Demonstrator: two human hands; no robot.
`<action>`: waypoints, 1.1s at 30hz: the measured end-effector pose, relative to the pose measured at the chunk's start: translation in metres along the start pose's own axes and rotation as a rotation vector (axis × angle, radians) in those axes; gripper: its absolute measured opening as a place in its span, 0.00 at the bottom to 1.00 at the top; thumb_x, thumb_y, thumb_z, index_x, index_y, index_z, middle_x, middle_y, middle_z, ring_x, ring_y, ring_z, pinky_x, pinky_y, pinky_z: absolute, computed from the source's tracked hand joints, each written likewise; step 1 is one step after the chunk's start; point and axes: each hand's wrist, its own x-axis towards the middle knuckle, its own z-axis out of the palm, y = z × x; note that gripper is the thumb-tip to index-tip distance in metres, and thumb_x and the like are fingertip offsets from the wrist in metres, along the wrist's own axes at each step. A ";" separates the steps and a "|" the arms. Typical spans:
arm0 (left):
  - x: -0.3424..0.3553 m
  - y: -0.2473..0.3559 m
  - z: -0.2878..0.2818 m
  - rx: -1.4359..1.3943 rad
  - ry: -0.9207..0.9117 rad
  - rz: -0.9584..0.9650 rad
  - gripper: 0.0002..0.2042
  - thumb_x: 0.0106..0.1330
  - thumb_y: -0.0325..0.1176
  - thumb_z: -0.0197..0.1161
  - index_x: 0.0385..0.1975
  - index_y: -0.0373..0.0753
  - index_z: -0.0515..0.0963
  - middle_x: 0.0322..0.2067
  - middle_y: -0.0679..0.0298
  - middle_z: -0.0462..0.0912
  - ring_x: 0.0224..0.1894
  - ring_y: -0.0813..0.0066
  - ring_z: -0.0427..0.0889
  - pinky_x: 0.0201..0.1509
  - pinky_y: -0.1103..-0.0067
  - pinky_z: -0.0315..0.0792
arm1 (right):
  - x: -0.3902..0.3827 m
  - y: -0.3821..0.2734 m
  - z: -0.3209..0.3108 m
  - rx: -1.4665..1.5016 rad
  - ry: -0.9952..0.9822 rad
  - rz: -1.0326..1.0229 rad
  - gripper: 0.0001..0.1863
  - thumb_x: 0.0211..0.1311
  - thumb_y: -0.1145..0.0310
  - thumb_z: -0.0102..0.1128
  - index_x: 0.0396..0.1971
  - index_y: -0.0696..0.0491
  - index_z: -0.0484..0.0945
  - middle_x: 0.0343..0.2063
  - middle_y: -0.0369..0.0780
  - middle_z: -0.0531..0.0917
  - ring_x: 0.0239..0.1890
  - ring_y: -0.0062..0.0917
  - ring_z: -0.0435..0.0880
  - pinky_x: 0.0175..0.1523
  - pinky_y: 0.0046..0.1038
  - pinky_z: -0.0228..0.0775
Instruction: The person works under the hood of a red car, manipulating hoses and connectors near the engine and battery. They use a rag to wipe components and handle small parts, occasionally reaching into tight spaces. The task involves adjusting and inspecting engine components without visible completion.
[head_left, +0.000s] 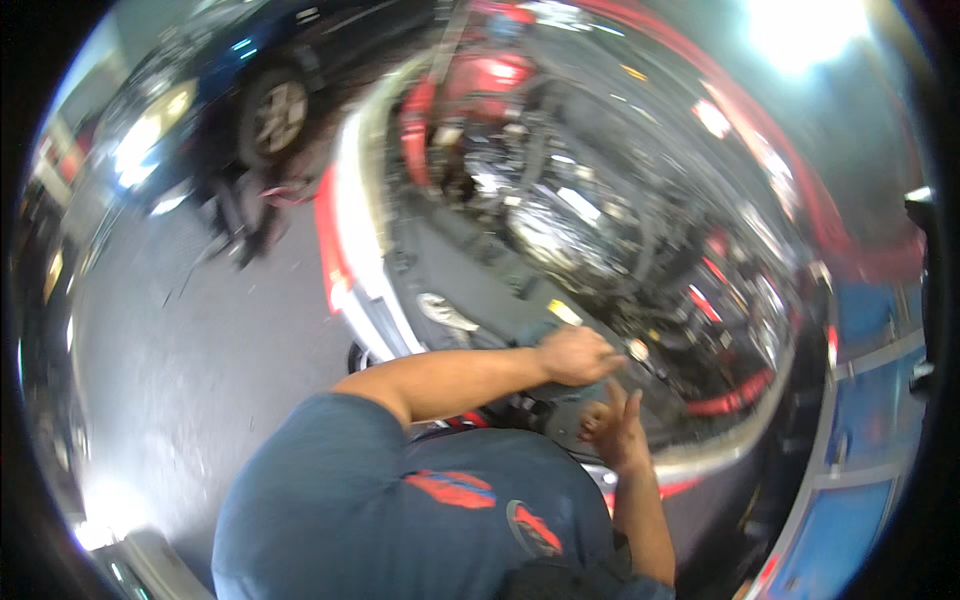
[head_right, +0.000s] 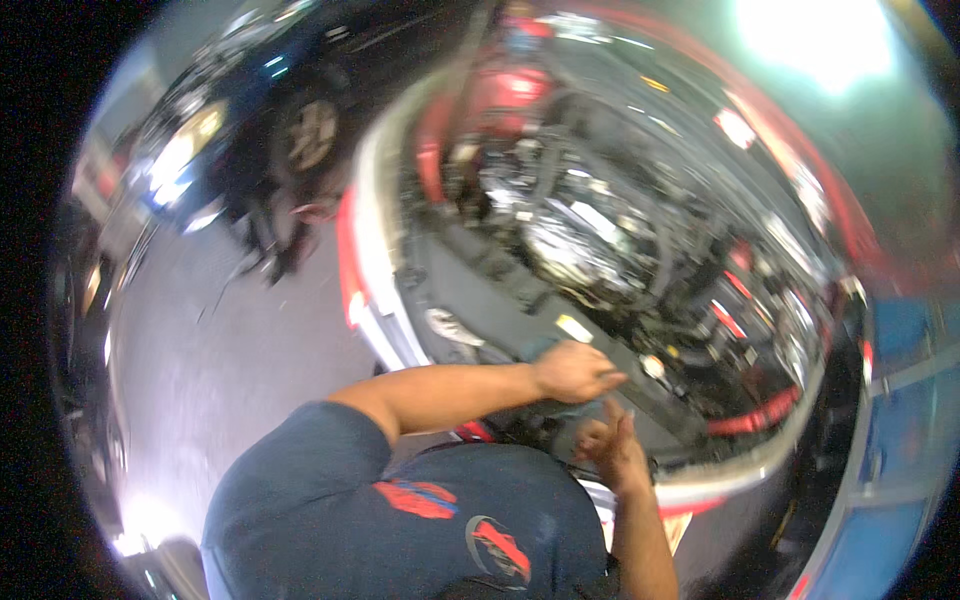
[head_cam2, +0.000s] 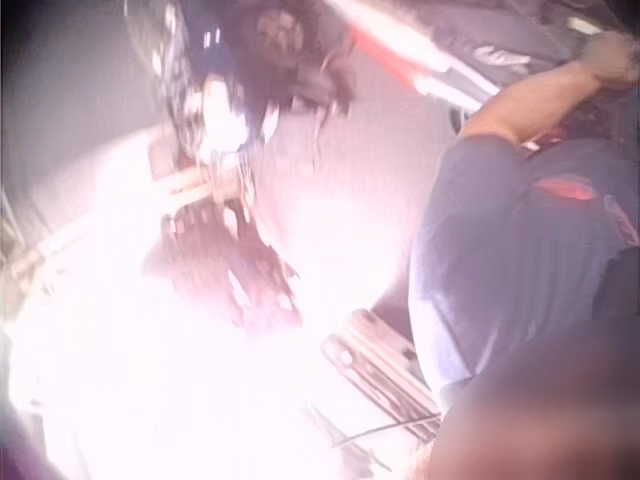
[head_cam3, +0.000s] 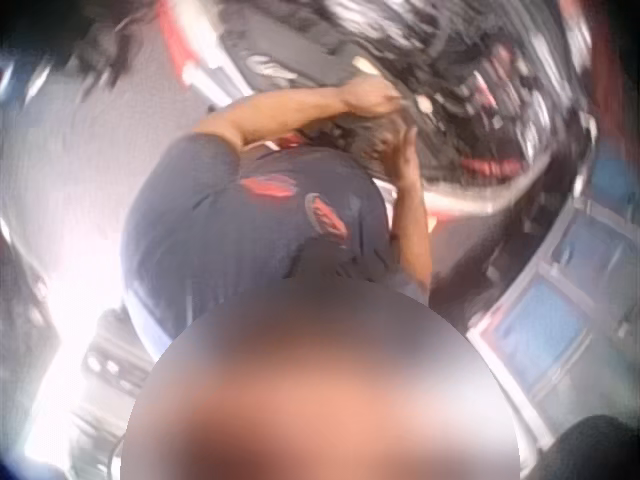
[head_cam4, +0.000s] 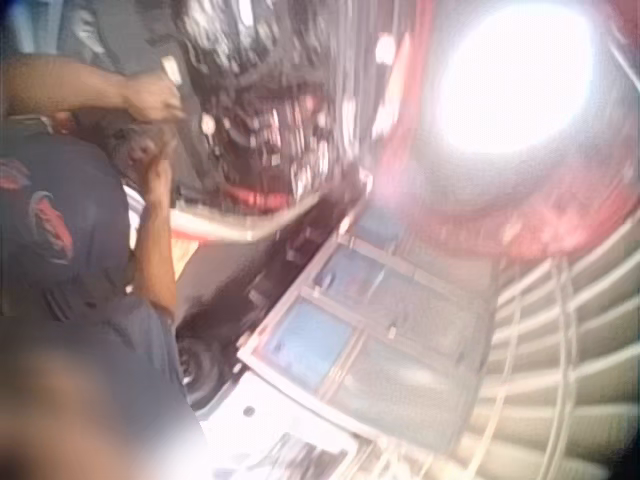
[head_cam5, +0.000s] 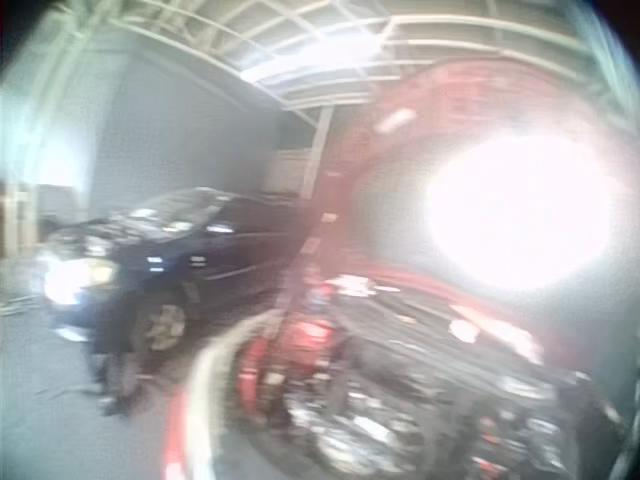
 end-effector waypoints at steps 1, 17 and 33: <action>0.001 -0.006 -0.002 -0.166 0.017 -0.213 0.32 0.72 0.57 0.41 0.19 0.34 0.76 0.22 0.44 0.78 0.30 0.44 0.79 0.40 0.60 0.74 | 0.002 -0.006 -0.009 -0.405 -0.017 -0.190 0.43 0.56 0.34 0.54 0.65 0.50 0.63 0.24 0.32 0.72 0.26 0.19 0.68 0.36 0.24 0.63; -0.008 0.021 0.014 -0.285 -0.091 -0.475 0.31 0.67 0.62 0.47 0.36 0.38 0.84 0.31 0.44 0.82 0.39 0.45 0.82 0.44 0.62 0.75 | 0.036 -0.027 -0.027 -1.136 0.371 -0.494 0.36 0.44 0.69 0.65 0.59 0.57 0.68 0.43 0.47 0.81 0.44 0.36 0.82 0.52 0.35 0.73; 0.007 -0.182 0.013 0.318 0.337 -0.508 0.17 0.68 0.45 0.56 0.35 0.33 0.79 0.37 0.48 0.81 0.42 0.48 0.78 0.46 0.62 0.71 | 0.173 -0.038 -0.310 -0.676 0.751 -0.371 0.27 0.58 0.58 0.62 0.50 0.64 0.74 0.42 0.50 0.82 0.47 0.39 0.81 0.54 0.34 0.70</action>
